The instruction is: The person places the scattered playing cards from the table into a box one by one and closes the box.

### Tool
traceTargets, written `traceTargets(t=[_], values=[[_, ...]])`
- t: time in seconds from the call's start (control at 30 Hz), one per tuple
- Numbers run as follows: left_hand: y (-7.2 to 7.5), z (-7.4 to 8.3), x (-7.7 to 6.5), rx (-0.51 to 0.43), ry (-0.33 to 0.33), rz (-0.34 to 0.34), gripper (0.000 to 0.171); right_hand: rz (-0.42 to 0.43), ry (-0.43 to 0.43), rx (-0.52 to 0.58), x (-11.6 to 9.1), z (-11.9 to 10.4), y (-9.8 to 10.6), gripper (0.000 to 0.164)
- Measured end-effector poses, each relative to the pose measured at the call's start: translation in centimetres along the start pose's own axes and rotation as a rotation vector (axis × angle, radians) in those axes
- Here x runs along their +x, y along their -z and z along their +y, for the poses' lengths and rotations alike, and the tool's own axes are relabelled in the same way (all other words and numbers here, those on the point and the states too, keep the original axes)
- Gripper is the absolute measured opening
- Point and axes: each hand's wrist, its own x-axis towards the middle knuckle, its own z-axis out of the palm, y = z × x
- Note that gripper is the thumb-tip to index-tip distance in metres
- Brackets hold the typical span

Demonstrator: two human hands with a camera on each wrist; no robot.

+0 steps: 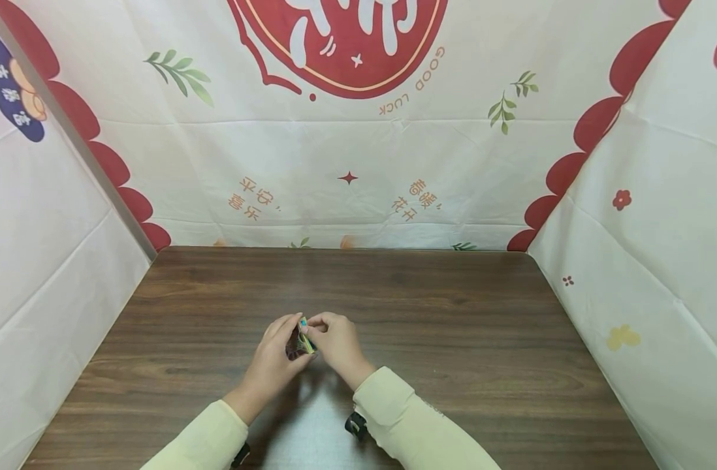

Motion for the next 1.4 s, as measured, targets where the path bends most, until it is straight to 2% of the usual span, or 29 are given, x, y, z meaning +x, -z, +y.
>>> traceTargets(t=[0.2,0.53,0.83,1.1,1.4], values=[[-0.1,0.2,0.1,0.006,0.016,-0.009,0.065,0.002,-0.019,0.01,0.1,0.0,0.0,0.017],[-0.4,0.3,0.7,0.035,-0.005,0.041,0.063,0.018,-0.026,0.028,0.4,-0.1,-0.2,0.017],[-0.2,0.1,1.7,0.075,0.03,-0.038,0.061,0.021,-0.026,0.042,0.9,-0.1,0.1,0.017],[-0.3,0.4,2.4,0.089,0.029,-0.049,0.06,0.019,-0.037,0.066,1.4,0.2,0.5,0.017],[-0.3,0.3,3.2,0.122,0.047,-0.073,0.059,-0.006,-0.053,0.105,1.7,0.6,0.8,0.024]])
